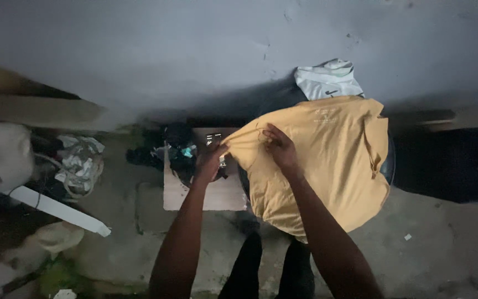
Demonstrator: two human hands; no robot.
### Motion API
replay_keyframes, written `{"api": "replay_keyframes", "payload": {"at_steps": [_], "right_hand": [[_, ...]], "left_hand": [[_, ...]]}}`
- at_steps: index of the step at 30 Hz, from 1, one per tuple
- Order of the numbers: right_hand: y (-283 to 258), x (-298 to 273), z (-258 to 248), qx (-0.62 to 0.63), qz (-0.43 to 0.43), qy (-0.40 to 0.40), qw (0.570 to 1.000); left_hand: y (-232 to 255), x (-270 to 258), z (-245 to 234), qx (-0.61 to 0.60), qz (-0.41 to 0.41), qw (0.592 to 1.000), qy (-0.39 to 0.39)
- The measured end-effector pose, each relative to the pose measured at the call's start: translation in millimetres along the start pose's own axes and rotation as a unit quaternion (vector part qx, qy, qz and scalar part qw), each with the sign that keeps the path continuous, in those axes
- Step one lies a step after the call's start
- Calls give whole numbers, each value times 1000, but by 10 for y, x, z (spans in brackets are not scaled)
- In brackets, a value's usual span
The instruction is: The recorder folds a pair of blue jeans and a yellow t-shirt.
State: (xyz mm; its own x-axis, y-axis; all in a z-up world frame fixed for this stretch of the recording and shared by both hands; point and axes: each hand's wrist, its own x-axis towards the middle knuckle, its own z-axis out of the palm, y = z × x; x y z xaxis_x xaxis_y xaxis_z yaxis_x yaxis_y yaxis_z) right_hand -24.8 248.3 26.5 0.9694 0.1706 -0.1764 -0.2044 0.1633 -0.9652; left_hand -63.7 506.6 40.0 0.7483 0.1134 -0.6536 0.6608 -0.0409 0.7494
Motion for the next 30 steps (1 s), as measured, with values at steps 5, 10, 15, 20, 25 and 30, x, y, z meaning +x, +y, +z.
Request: {"api": "replay_keyframes", "payload": {"at_steps": [5, 10, 15, 20, 25, 30], "right_hand": [[-39, -19, 63, -67, -18, 32, 997], [-401, -164, 186, -136, -30, 28, 990], [48, -68, 82, -32, -14, 32, 999], [-90, -133, 121, -111, -73, 38, 990], [33, -73, 78, -99, -55, 43, 993], [138, -81, 71, -40, -59, 52, 996]], "left_hand": [[-367, 306, 104, 86, 320, 943, -2], [-807, 555, -61, -167, 103, 980, 13], [-667, 360, 132, -153, -1, 988, -26], [-1293, 886, 325, -378, -14, 911, -165], [-1195, 533, 502, -339, 14, 941, 16], [-905, 217, 362, 356, 413, 772, 328]]}}
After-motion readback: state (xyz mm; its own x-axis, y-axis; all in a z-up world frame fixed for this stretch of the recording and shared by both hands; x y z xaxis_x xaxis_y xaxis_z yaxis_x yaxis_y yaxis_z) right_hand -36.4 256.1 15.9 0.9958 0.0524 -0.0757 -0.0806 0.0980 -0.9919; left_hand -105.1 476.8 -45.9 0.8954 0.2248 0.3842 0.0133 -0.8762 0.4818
